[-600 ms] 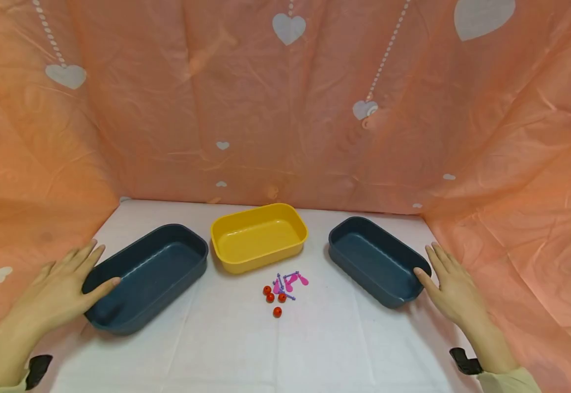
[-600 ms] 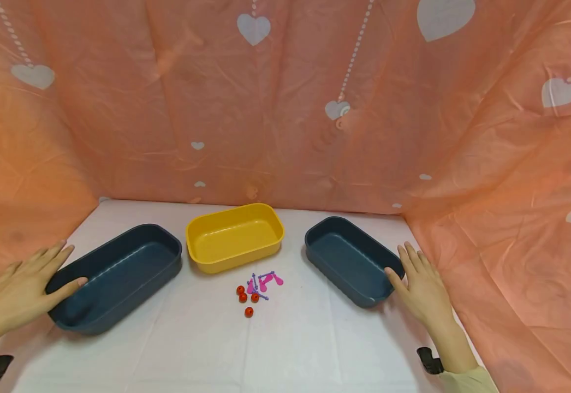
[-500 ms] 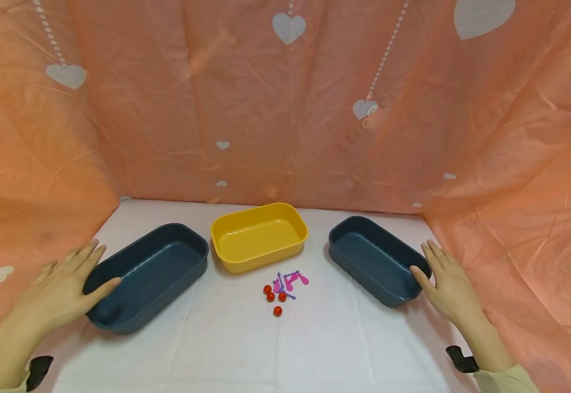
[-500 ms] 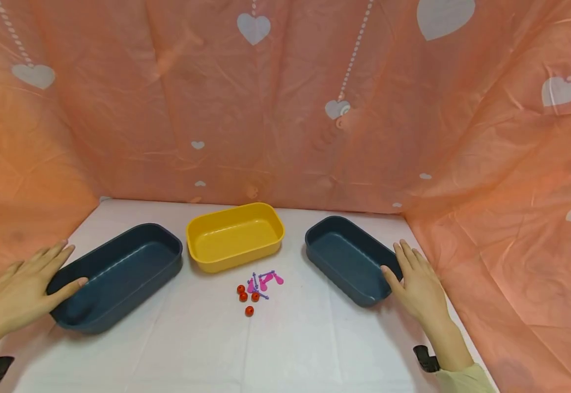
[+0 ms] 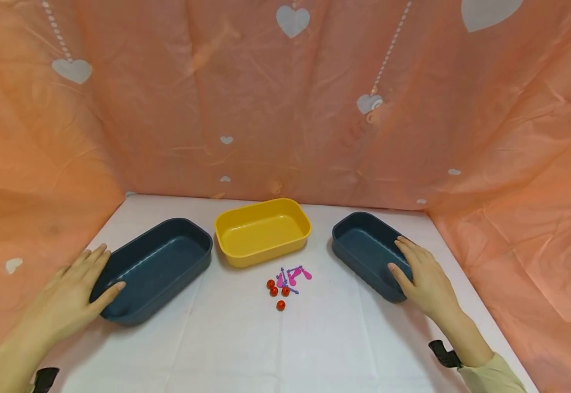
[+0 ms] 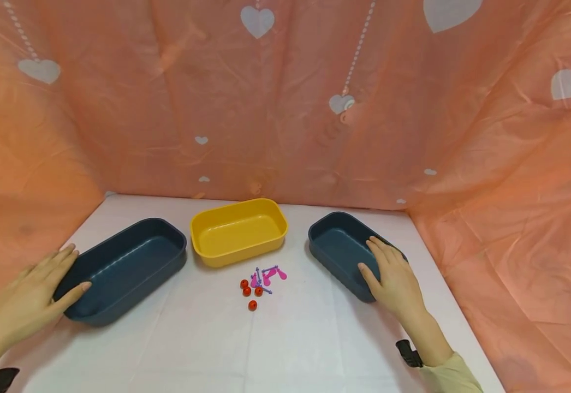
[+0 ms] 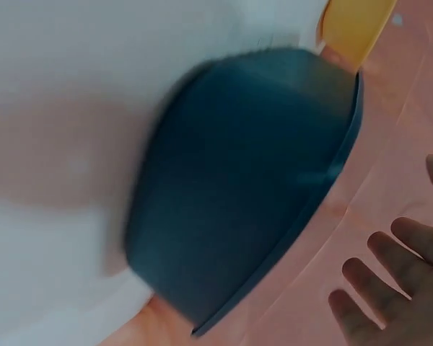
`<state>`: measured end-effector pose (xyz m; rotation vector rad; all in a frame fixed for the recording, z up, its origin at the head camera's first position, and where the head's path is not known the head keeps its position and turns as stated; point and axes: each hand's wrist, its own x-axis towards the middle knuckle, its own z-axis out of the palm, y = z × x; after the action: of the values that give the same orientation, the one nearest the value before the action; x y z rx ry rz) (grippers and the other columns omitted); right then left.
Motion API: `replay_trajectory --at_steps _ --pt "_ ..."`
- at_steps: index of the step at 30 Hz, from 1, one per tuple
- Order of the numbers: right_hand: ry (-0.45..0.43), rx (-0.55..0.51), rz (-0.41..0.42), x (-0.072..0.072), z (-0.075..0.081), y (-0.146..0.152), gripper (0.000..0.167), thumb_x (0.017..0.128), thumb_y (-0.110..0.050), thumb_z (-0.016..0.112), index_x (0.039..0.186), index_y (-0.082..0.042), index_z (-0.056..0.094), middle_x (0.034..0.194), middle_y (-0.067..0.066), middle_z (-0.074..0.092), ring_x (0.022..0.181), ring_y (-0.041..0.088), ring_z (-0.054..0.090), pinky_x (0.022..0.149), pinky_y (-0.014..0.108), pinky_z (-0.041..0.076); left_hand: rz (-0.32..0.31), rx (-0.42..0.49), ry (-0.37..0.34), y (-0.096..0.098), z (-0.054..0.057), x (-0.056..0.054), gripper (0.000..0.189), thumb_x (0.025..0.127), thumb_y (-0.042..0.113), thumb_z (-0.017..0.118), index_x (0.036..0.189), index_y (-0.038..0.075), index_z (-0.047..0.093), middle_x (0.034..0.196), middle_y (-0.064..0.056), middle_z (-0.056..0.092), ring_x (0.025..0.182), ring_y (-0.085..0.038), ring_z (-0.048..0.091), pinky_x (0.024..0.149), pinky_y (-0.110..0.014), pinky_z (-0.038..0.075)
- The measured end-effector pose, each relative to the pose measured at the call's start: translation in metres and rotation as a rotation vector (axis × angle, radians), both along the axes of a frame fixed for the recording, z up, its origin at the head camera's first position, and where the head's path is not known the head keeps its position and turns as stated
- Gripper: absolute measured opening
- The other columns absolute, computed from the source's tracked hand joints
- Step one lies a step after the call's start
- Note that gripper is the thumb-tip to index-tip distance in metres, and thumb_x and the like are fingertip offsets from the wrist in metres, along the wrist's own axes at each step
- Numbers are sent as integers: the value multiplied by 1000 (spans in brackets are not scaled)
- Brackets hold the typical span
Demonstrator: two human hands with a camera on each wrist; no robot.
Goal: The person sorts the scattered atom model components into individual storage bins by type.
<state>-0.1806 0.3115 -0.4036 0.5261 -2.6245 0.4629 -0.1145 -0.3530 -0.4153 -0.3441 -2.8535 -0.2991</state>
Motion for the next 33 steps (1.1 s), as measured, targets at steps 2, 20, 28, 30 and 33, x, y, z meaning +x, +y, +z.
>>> replay_trajectory --at_steps 2,20,28,30,33 --pt "10 -2 23 0 -1 -7 57 98 -20 72 146 4 53 151 21 51 135 48 46 101 68 44 -9 5 13 2 -2 3 84 103 40 63 158 -13 27 165 -32 24 157 -48 10 127 -48 -11" --pt "46 -90 248 -4 -22 -74 44 88 -9 81 130 -5 66 126 6 64 100 22 67 82 41 61 16 60 11 19 -22 28 86 104 40 62 156 -18 25 165 -36 19 158 -44 -1 125 -35 -16" --pt "-102 -115 394 -4 -33 -108 43 89 -9 81 129 -4 65 123 7 64 89 23 70 79 33 63 52 68 -43 20 -31 34 90 104 43 60 156 -19 21 166 -37 12 157 -48 -3 124 -41 -19" --pt "-156 -93 422 -3 -34 -116 43 91 -10 79 131 -5 65 124 6 65 91 21 69 81 32 62 60 70 -52 20 -32 35 90 105 44 59 156 -19 19 166 -37 10 156 -49 -3 125 -43 -18" --pt "-227 -52 468 -2 -36 -129 42 93 -10 76 134 -5 64 126 6 64 95 19 67 82 29 61 69 81 -60 21 -34 36 90 105 44 59 156 -19 18 166 -37 9 156 -51 -4 125 -48 -17"
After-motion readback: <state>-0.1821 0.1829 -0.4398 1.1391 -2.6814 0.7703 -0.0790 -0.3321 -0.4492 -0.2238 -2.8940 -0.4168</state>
